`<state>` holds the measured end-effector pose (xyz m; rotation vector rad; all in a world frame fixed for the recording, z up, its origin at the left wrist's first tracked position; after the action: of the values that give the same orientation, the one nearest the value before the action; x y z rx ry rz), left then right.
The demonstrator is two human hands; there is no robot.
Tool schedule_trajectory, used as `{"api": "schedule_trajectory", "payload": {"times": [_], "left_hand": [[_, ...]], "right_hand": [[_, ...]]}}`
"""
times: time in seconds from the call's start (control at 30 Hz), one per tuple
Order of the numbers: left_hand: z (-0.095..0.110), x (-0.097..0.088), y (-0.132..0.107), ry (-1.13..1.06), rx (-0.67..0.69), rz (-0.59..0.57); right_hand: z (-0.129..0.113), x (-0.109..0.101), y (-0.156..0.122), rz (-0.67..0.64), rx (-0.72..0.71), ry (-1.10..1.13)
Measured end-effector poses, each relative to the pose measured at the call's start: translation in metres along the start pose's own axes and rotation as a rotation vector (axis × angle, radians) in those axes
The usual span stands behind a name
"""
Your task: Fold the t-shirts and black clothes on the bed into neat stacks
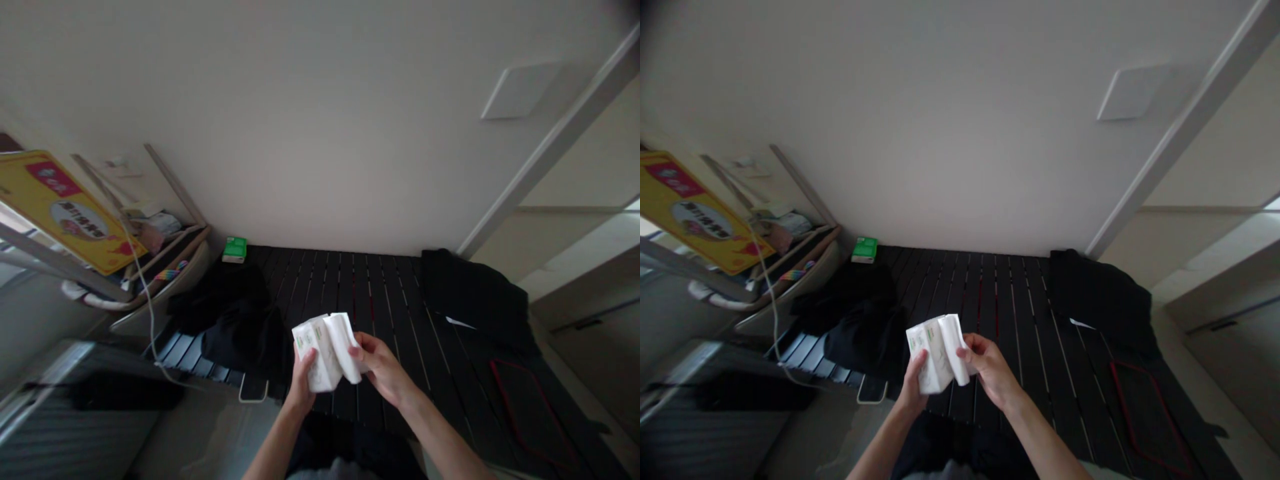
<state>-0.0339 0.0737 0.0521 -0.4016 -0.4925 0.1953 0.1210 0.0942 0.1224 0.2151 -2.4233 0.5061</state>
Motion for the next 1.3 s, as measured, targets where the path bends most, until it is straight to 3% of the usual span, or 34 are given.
{"api": "schedule_trajectory", "payload": {"times": [0.13, 0.23, 0.3, 0.47, 0.53, 0.57, 0.63, 0.73, 0.77, 0.87, 0.9, 0.97, 1.07, 1.17, 1.23, 1.3], "left_hand": [[-0.001, -0.029, 0.013, -0.021, -0.076, 0.156], [0.024, -0.039, 0.036, -0.066, -0.046, 0.182], [0.067, -0.038, 0.062, -0.127, 0.071, 0.16], [0.224, -0.037, 0.136, -0.18, 0.424, 0.1], [0.264, -0.045, 0.156, -0.177, 0.47, 0.148], [0.272, -0.048, 0.162, -0.154, 0.449, 0.166], [0.263, -0.049, 0.165, -0.06, 0.355, 0.193], [0.208, -0.03, 0.142, 0.199, 0.184, 0.13], [0.184, -0.014, 0.128, 0.308, 0.144, 0.032], [0.114, 0.055, 0.067, 0.613, 0.083, -0.499], [0.096, 0.072, 0.046, 0.683, 0.076, -0.624], [0.076, 0.094, 0.018, 0.722, 0.069, -0.71], [0.075, 0.107, 0.002, 0.642, 0.116, -0.626], [0.094, 0.113, -0.005, 0.568, 0.249, -0.539], [0.109, 0.114, -0.012, 0.566, 0.341, -0.471], [0.123, 0.115, -0.02, 0.584, 0.404, -0.395]], "right_hand": [[-0.028, -0.02, -0.001, 0.102, -0.112, 0.016], [-0.043, -0.046, -0.001, 0.247, -0.205, -0.039], [-0.045, -0.057, 0.0, 0.297, -0.234, -0.105], [-0.031, -0.059, 0.001, 0.298, -0.227, -0.195], [-0.021, -0.055, 0.001, 0.272, -0.207, -0.211], [-0.015, -0.053, 0.001, 0.259, -0.199, -0.219], [-0.007, -0.049, 0.002, 0.235, -0.189, -0.238], [-0.006, -0.041, 0.003, 0.217, -0.216, -0.292], [-0.01, -0.037, 0.004, 0.208, -0.231, -0.322], [-0.026, -0.023, 0.007, 0.162, -0.267, -0.411], [-0.033, -0.02, 0.009, 0.152, -0.28, -0.433], [-0.048, -0.018, 0.011, 0.172, -0.318, -0.455], [-0.067, -0.028, 0.012, 0.27, -0.37, -0.473], [-0.088, -0.028, 0.002, 0.302, -0.505, -0.552], [-0.098, -0.012, -0.008, 0.21, -0.594, -0.691], [-0.099, 0.014, -0.017, 0.028, -0.595, -0.872]]}}
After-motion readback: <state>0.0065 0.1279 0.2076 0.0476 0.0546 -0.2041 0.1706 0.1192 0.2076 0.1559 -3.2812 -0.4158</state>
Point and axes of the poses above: each hand's wrist, its own y-axis towards the middle knuckle, its own x-axis out of the palm, z = x × y, the point moved 9 cm from there along y, towards the middle knuckle, and after that the axes turned 11 degrees about y, right-handed, at the moved point
